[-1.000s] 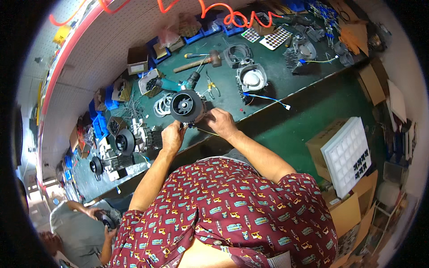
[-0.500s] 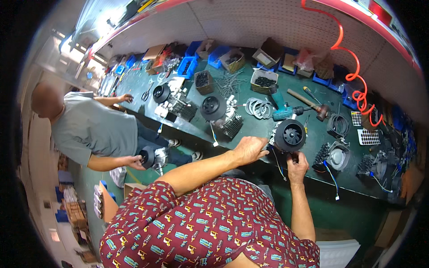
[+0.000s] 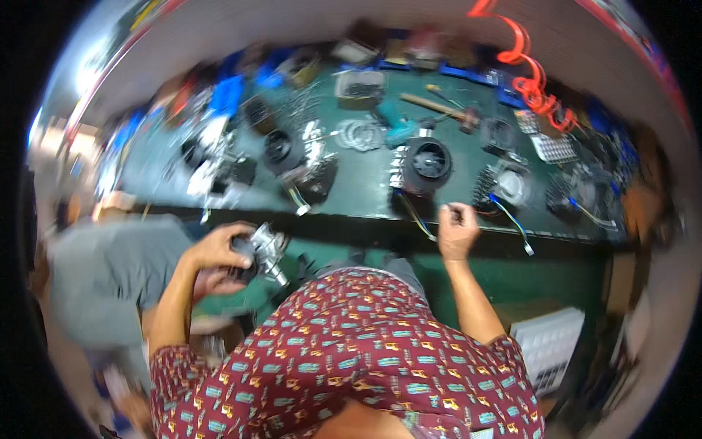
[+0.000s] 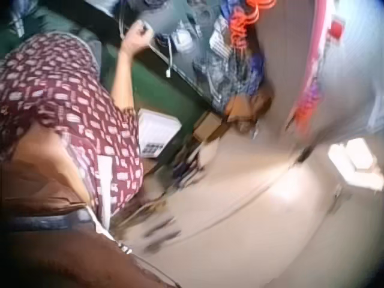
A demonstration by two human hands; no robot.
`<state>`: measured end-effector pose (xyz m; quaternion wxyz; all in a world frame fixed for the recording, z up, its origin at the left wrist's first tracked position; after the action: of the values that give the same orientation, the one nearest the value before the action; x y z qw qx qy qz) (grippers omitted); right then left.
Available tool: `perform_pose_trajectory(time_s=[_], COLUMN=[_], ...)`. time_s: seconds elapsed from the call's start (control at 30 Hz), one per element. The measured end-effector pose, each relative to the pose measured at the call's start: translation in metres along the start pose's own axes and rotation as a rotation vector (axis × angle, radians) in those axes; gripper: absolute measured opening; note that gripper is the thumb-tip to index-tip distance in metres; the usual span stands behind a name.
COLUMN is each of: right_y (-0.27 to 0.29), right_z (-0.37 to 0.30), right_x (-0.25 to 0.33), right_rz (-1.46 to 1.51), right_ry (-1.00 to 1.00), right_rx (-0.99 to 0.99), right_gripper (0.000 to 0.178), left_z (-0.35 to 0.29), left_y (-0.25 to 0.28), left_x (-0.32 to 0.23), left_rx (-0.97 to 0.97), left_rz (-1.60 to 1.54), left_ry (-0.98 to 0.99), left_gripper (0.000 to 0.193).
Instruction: The person assembles small electronic components on a workbench. They connect wires to circular housings, attach black fan-like parts, and use a power drill to secure pieces. The person handles multiple units one at a time, placing finished assemblies on the table.
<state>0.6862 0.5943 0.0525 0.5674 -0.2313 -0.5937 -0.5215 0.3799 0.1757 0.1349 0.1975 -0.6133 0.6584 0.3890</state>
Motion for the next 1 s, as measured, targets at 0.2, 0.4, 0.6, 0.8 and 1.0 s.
perform_pose_trajectory(time_s=[0.2,0.4,0.6,0.8,1.0], right_y=[-0.006,-0.01,-0.08,-0.139,-0.139], right_z=[-0.026,-0.058,-0.062,-0.08,-0.067], right_x=[0.056,0.092,0.136,0.185,0.19], right_rz=[0.068,0.1,0.367,0.932,0.912], right_ry=[0.007,0.019,-0.078,-0.334,-0.423], right_rx=[-0.077,-0.017,0.472,0.976,0.814], right_gripper=[0.01,0.009,0.031,0.079,0.042], left_z=[0.006,0.016,-0.024,0.008,-0.009], left_y=[-0.007,-0.003,0.039,0.009,-0.006], left_x=[0.016,-0.041,-0.121,-0.196,-0.182], left_rx=[0.028,-0.055,-0.205,-0.186,-0.263], left_rz=[0.238,0.299,0.185,-0.199,-0.338], left_ry=[-0.076,-0.267,-0.367,-0.492,-0.713], left_gripper=[0.058,0.05,0.056,0.031,0.065])
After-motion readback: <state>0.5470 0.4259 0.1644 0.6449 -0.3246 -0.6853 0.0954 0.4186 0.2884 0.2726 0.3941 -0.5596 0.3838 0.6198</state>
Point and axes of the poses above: each hand's wrist, its own z-axis towards the middle knuckle, its own y-axis out of the back of the hand, x = y × z, the point moved 9 cm from there along z, towards the middle knuckle, and after that the axes turned 4 degrees about x, right-handed, at the moved point
